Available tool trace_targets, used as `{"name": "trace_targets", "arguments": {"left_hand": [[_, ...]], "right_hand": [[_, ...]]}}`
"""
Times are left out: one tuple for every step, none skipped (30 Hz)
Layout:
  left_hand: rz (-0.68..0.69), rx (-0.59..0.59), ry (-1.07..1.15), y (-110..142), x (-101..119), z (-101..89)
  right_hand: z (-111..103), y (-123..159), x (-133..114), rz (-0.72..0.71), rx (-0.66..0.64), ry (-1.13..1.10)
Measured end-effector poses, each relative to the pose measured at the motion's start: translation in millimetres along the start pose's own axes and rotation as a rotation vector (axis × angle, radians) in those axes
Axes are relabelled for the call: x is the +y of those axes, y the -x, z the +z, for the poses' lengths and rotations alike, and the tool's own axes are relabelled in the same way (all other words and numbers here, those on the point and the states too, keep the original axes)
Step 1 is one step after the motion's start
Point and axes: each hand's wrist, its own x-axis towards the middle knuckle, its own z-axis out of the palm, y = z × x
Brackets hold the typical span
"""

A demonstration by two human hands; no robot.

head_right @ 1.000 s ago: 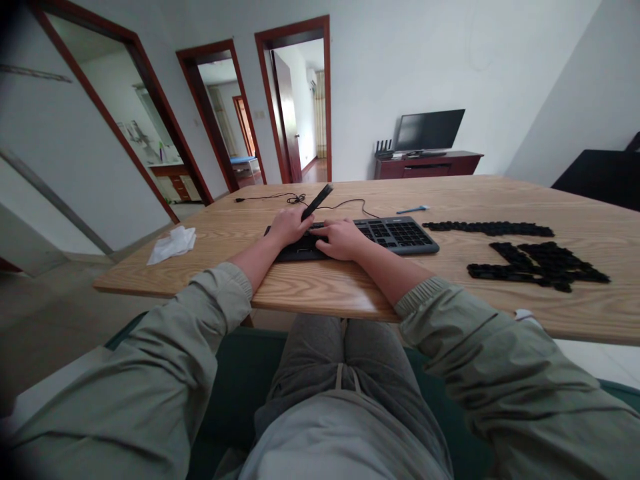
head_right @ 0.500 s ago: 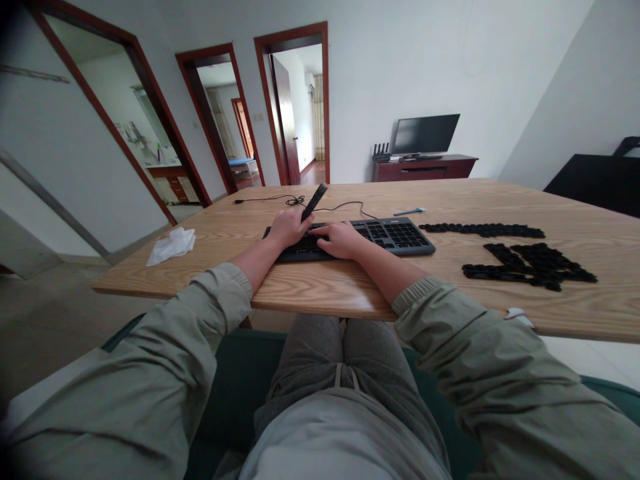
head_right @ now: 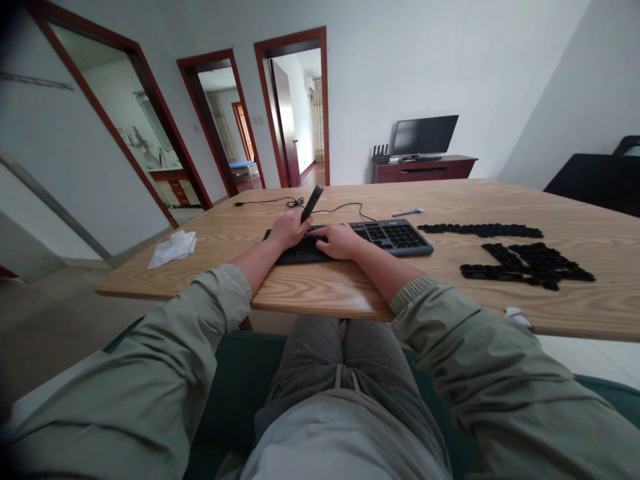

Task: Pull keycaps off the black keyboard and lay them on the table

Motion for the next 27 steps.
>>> {"name": "trace_targets", "arguments": {"left_hand": [[-0.007,0.000,0.011,-0.1,-0.3,-0.3],[-0.033,0.008,0.027,-0.2,-0.8,-0.7],[-0.073,0.023,0.048,-0.4,-1.3,-1.1],[-0.120,0.043,0.069,-0.5,-1.7,-1.5],[-0.161,0.062,0.087,-0.7,-1.9,-1.8],[-0.184,0.075,0.101,-0.8,-1.9,-2.0],[-0.183,0.079,0.109,-0.9,-1.8,-2.1],[-0.164,0.074,0.114,-0.9,-1.6,-2.1],[-0.143,0.066,0.119,-0.9,-1.5,-2.0],[-0.133,0.062,0.129,-0.8,-1.7,-1.8],[-0.133,0.065,0.147,-0.8,-2.4,-1.7],[-0.145,0.074,0.173,-0.9,-3.8,-1.7],[-0.165,0.089,0.203,-1.2,-6.0,-1.8],[-0.188,0.108,0.236,-1.7,-9.1,-2.2],[-0.212,0.135,0.272,-2.3,-13.0,-2.8],[-0.234,0.168,0.310,-3.2,-17.8,-3.7],[-0.260,0.207,0.349,-4.2,-23.3,-4.7],[-0.286,0.251,0.390,-5.3,-29.3,-5.8],[-0.314,0.299,0.432,-6.4,-35.7,-6.9],[-0.345,0.343,0.470,-7.4,-42.2,-7.9],[-0.377,0.379,0.503,-8.3,-48.4,-8.7],[-0.408,0.407,0.529,-9.1,-54.1,-9.3],[-0.433,0.428,0.549,-9.7,-59.0,-9.7],[-0.451,0.443,0.564,-10.1,-62.9,-9.8],[-0.460,0.454,0.576,-10.4,-65.6,-9.7],[-0.461,0.461,0.587,-10.5,-67.3,-9.5],[-0.454,0.467,0.596,-10.6,-68.0,-9.2]], "right_hand": [[0.0,0.1,-0.4,-0.001,-0.001,-0.003],[0.0,0.3,-1.1,0.003,0.003,-0.009],[-0.2,0.5,-1.9,0.011,0.010,-0.016],[-0.4,0.7,-2.8,0.021,0.019,-0.023],[-0.7,0.8,-3.6,0.028,0.027,-0.028],[-0.9,0.9,-4.2,0.029,0.033,-0.031],[-1.1,0.9,-4.5,0.021,0.036,-0.031],[-1.1,1.0,-4.5,0.007,0.036,-0.030],[-0.9,1.2,-4.0,-0.009,0.037,-0.031],[-0.6,1.6,-3.4,-0.021,0.044,-0.033],[0.0,2.3,-2.6,-0.029,0.061,-0.039],[0.6,3.1,-1.8,-0.036,0.088,-0.050],[1.2,4.1,-1.3,-0.043,0.121,-0.063],[1.7,5.1,-1.0,-0.050,0.157,-0.075],[2.0,5.7,-1.0,-0.054,0.191,-0.083],[2.1,5.9,-1.4,-0.052,0.219,-0.086],[1.9,5.4,-2.1,-0.045,0.238,-0.081],[1.6,4.1,-3.0,-0.032,0.244,-0.065],[1.0,2.0,-4.1,-0.015,0.232,-0.041],[0.3,-0.9,-5.2,0.003,0.203,-0.011],[-0.5,-4.2,-6.4,0.020,0.162,0.020],[-1.2,-7.7,-7.8,0.036,0.119,0.048],[-2.0,-11.0,-9.2,0.051,0.082,0.068],[-2.7,-14.0,-10.8,0.060,0.057,0.080],[-3.6,-16.3,-12.6,0.060,0.048,0.085],[-4.9,-17.8,-14.3,0.053,0.050,0.090],[-6.8,-18.6,-15.9,0.040,0.055,0.099]]}}
